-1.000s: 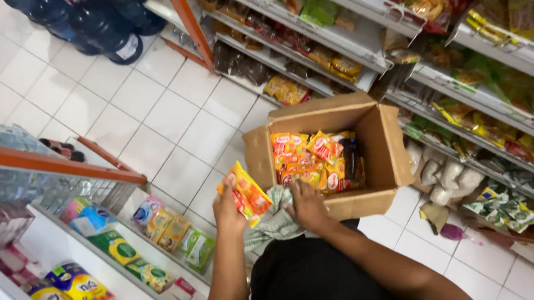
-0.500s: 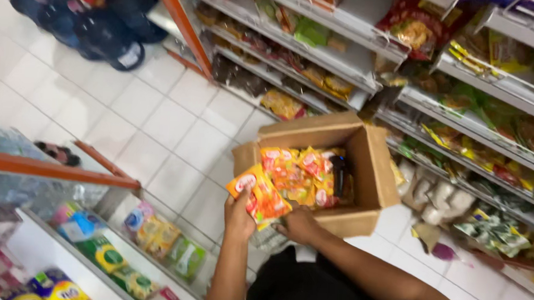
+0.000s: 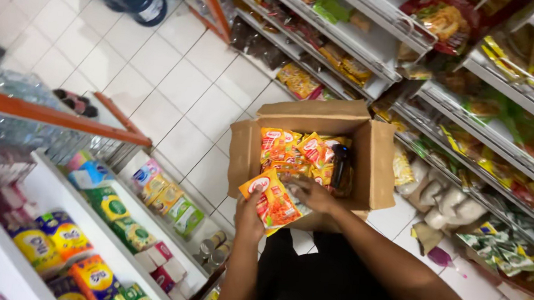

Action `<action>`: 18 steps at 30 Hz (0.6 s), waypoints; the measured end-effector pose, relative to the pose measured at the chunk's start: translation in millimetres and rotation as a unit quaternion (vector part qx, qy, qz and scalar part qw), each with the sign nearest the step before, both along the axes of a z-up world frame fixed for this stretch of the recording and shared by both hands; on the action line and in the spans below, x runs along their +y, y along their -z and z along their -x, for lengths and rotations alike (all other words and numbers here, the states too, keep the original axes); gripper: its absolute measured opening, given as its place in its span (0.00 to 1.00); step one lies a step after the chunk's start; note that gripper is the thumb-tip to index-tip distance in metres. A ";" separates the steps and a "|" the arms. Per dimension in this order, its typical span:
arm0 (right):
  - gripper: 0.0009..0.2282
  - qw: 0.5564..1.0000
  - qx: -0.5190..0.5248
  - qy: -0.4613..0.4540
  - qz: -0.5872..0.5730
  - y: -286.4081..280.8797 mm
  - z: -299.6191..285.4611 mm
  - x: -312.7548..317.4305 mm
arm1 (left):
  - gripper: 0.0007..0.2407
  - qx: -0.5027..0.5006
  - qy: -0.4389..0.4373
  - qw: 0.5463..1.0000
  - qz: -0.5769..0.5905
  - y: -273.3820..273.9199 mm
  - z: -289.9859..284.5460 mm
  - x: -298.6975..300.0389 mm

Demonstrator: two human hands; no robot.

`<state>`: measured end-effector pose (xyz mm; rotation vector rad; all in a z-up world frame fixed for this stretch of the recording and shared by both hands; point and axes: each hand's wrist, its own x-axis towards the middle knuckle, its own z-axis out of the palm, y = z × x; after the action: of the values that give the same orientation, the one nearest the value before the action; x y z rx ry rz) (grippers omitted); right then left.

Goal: The person takes individual seasoning packets from a cardboard box, wipes each packet with a cloth, scans the barcode with a handheld scanner, and places the packets onto a store shelf.

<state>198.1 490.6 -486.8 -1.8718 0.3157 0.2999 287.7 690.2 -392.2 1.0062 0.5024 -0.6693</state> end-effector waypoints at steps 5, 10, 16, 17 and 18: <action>0.19 0.989 -0.084 -0.104 -0.066 -30.2 -0.3 53.2 | 0.16 -0.008 -0.061 0.997 0.040 -0.2 18.5 -6.5; 0.17 0.992 -0.103 -0.026 0.070 -35.2 -26.1 82.0 | 0.16 -0.028 -0.112 0.993 -0.002 -20.2 25.2 -13.7; 0.15 0.986 -0.132 -0.033 0.096 -45.7 -38.8 76.8 | 0.16 -0.076 -0.107 0.991 0.017 -45.5 16.9 4.8; 0.15 0.981 -0.166 -0.071 0.074 -51.1 -44.9 82.4 | 0.15 -0.085 -0.106 0.990 0.027 -50.7 9.4 6.6; 0.14 0.973 -0.196 -0.111 0.047 -56.2 -46.9 94.7 | 0.15 -0.091 -0.106 0.990 0.034 -56.5 7.3 12.3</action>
<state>245.0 585.3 -430.6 -2.0134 -0.1523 0.0597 280.4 702.5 -335.7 0.9254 0.4163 -0.3984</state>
